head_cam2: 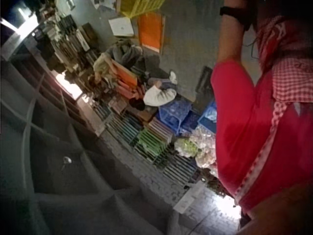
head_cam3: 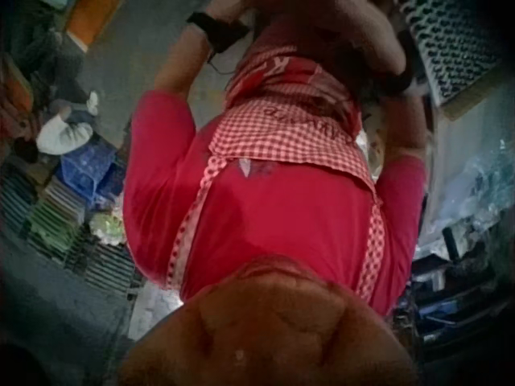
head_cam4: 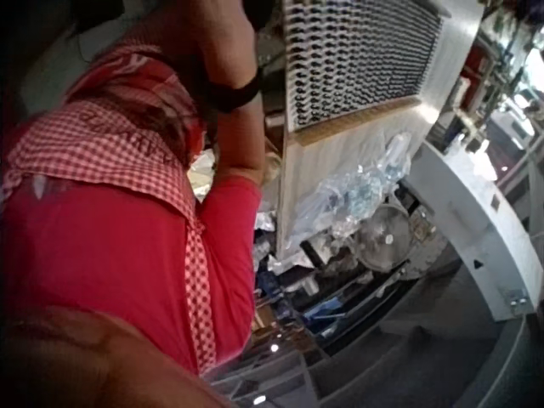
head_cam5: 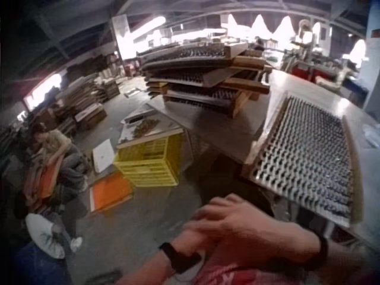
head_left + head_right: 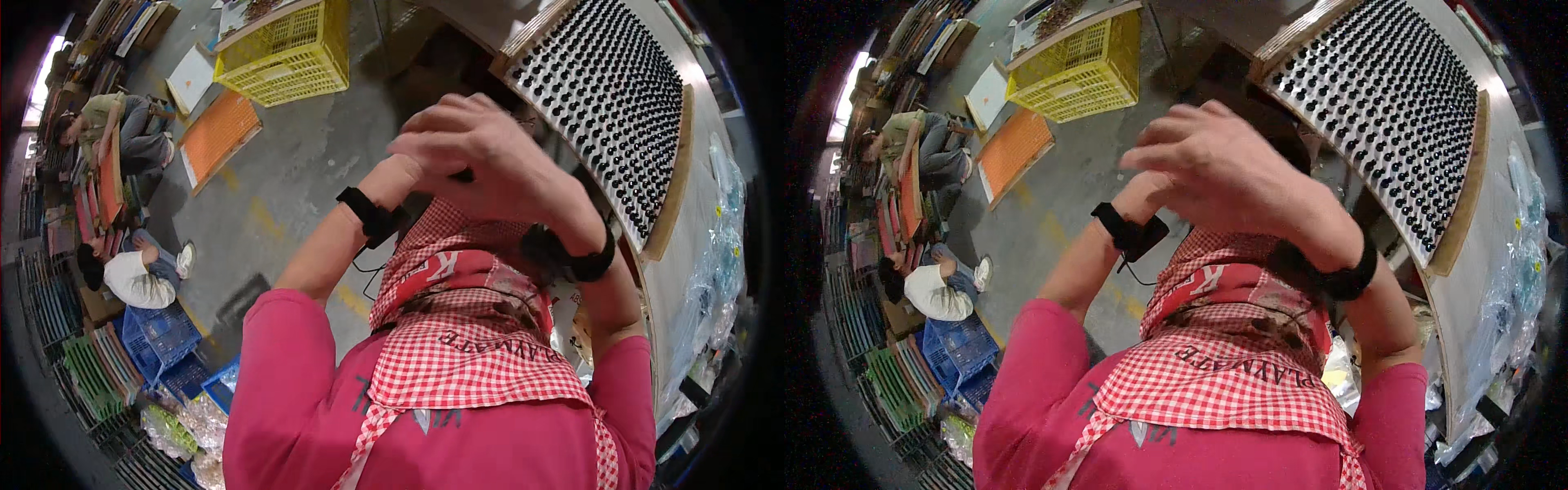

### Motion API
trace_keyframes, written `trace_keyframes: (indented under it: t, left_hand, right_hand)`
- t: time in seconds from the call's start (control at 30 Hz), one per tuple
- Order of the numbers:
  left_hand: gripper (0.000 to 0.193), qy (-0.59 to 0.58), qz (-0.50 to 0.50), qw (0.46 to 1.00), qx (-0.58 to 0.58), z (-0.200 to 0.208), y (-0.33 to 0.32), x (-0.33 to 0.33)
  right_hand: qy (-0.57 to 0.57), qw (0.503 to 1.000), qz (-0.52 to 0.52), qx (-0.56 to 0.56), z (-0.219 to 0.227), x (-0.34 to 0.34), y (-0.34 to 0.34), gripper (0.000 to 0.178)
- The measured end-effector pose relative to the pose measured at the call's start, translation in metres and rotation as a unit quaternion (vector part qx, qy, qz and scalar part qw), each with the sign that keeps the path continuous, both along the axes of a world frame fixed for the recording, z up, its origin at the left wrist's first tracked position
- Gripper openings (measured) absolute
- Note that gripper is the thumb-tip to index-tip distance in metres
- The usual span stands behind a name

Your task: Sorting small black plastic components on a grid-patterned wooden sorting tray.

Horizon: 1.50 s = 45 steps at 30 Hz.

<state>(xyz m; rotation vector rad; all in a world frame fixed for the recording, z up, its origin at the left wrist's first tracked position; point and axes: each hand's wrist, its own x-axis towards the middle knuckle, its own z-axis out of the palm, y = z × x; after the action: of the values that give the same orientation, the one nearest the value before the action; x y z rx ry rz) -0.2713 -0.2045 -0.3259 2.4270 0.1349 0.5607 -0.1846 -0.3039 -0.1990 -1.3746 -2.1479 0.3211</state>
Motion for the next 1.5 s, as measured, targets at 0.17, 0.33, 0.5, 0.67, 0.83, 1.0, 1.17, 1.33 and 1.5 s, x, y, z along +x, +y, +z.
trace_keyframes:
  t: [0.17, 0.33, 0.5, 0.67, 0.83, 1.0, 1.17, 1.33, 1.5]
  left_hand:
    - [0.033, 0.288, -0.07, 0.955, -0.002, 0.012, -0.012, -0.004]
    - [0.032, 0.243, -0.078, 0.963, 0.092, -0.011, -0.025, -0.017]
    - [0.031, 0.185, 0.022, 0.981, -0.06, -0.021, -0.036, -0.03]
    - [0.026, 0.134, 0.042, 0.902, -0.409, -0.05, -0.039, -0.039]
    - [0.027, 0.157, 0.092, 0.81, -0.557, -0.04, -0.02, -0.045]
    - [0.037, 0.117, 0.208, 0.686, -0.687, -0.058, 0.012, -0.032]
    - [0.043, 0.121, 0.214, 0.666, -0.705, -0.116, 0.018, -0.006]
    - [0.041, 0.279, -0.267, 0.677, -0.627, -0.043, -0.257, 0.291]
    - [0.039, 0.344, -0.479, 0.622, -0.515, 0.007, -0.438, 0.264]
  right_hand:
    - [0.08, 0.988, 0.129, -0.036, -0.05, -0.071, 0.013, 0.067]
    - [0.022, 0.964, 0.173, -0.199, -0.065, -0.085, 0.017, 0.069]
    - [0.043, 0.96, 0.186, -0.204, -0.075, -0.088, 0.011, 0.069]
    - [0.022, 0.955, 0.198, -0.218, -0.075, -0.096, 0.01, 0.071]
    - [0.008, 0.963, 0.17, -0.21, -0.076, -0.104, 0.02, 0.061]
    - [0.001, 0.976, 0.128, -0.179, -0.088, -0.091, 0.032, 0.05]
    - [-0.074, 0.995, -0.057, 0.021, -0.118, -0.095, 0.005, 0.02]
    - [-0.318, 0.808, -0.49, -0.083, -0.127, 0.058, -0.11, 0.016]
    - [-0.279, 0.706, -0.634, -0.146, -0.104, 0.063, -0.233, 0.017]
